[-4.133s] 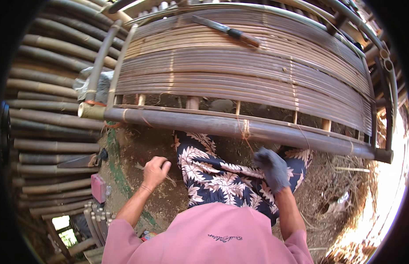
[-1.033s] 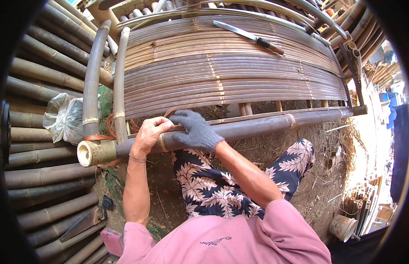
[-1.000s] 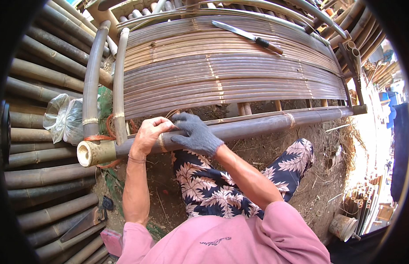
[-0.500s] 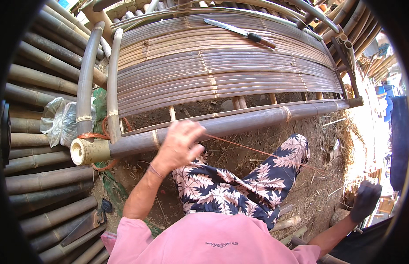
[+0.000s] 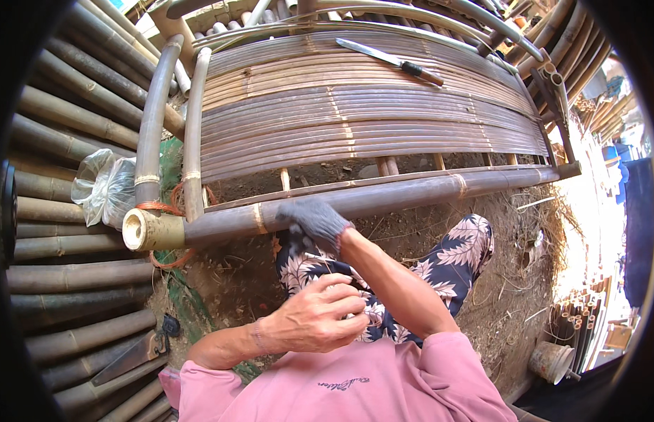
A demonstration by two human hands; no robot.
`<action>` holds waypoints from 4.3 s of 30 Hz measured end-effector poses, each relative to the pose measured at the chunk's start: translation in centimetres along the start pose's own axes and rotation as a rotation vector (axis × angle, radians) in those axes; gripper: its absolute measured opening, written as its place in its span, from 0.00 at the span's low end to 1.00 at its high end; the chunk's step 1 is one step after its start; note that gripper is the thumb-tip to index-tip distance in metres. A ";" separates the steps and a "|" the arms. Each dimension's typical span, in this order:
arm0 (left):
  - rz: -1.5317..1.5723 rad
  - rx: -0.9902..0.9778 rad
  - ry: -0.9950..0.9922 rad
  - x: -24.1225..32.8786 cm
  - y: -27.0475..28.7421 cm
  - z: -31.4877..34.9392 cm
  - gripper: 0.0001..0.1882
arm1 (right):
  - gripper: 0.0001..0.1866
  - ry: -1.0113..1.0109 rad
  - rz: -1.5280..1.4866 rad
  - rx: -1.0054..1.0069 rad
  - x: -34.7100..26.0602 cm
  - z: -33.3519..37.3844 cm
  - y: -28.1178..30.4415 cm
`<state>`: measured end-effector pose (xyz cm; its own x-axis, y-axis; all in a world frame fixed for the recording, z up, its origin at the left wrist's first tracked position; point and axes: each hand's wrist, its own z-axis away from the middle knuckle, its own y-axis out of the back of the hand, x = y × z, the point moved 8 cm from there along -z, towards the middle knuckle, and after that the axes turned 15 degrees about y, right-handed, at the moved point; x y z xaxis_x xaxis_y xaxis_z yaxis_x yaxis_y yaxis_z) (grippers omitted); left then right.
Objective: The person sits on the ground and weaves thin bamboo strips into a curved frame using a thin cord. They wrap the cord around the frame and interlace the strips, occasionally using a knife to trim excess material.
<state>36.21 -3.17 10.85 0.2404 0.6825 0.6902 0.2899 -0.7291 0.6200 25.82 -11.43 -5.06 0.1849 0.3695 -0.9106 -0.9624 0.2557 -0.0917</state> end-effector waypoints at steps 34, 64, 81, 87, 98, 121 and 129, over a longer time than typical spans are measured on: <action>-0.061 -0.034 1.211 -32.7 4.4 3.9 0.21 | 0.08 0.699 1.075 -0.166 -0.9 0.3 -2.6; -0.690 0.480 0.881 -27.7 6.2 4.9 0.34 | 0.05 0.756 1.974 0.418 -4.3 -2.4 17.1; -0.485 0.541 0.717 -27.6 7.1 7.1 0.11 | 0.11 0.679 1.359 0.073 -1.6 -0.8 11.4; -0.359 0.294 0.820 -28.7 5.6 6.2 0.13 | 0.11 0.673 0.571 0.244 -5.7 6.0 13.7; -0.268 0.738 0.681 -19.7 9.8 -1.0 0.09 | 0.14 0.640 0.521 0.829 -21.4 21.9 23.1; -0.129 0.067 1.263 -33.6 6.8 4.4 0.13 | 0.16 0.353 1.090 -0.124 -0.4 -11.7 2.2; 0.761 0.102 1.111 -25.7 7.9 2.7 0.12 | 0.14 0.922 0.733 0.130 -6.6 0.8 0.6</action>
<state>34.85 -26.31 -2.99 -0.4859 -0.3235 0.8119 0.5005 -0.8646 -0.0450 24.16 -12.95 1.19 -0.6668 -0.3037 -0.6806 -0.7416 0.3599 0.5661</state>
